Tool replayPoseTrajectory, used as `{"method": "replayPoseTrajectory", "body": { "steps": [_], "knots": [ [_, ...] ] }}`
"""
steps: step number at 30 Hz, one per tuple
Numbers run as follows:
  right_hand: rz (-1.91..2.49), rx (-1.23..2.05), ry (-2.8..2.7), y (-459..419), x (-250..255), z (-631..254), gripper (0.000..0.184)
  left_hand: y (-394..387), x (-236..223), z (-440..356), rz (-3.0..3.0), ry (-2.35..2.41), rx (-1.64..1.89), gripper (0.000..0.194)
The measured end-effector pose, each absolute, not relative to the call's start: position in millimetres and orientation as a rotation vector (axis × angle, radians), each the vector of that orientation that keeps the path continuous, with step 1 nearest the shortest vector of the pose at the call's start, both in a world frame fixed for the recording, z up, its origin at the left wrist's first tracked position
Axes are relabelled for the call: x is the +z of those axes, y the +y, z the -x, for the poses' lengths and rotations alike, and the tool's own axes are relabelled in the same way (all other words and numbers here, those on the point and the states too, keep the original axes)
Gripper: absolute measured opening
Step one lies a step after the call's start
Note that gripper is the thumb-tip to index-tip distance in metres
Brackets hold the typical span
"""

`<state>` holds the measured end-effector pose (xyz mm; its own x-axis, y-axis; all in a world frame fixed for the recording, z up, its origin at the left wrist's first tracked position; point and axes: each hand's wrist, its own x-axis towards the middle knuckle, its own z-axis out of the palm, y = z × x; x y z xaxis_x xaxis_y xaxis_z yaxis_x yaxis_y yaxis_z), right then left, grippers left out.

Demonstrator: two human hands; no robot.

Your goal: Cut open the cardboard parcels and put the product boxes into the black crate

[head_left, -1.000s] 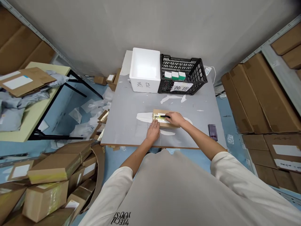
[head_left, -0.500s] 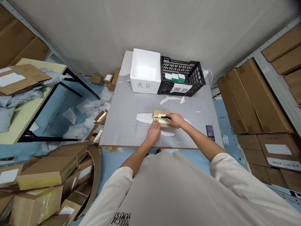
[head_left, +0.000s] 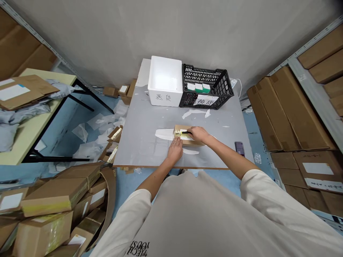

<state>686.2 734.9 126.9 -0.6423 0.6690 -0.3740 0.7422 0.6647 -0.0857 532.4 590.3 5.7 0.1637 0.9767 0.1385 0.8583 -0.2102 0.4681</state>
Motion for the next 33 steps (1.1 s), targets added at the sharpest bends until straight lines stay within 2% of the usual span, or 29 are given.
{"method": "replayPoseTrajectory", "body": {
  "steps": [14,33],
  "knots": [
    [-1.118,-0.302,2.551,728,123,-688,0.033,589,9,-531,-2.191,1.789,0.553,0.058],
    [-1.186,-0.246,2.382,737,134,-767,0.035,589,11,-540,-2.167,1.878,0.425,0.060]
  ]
}}
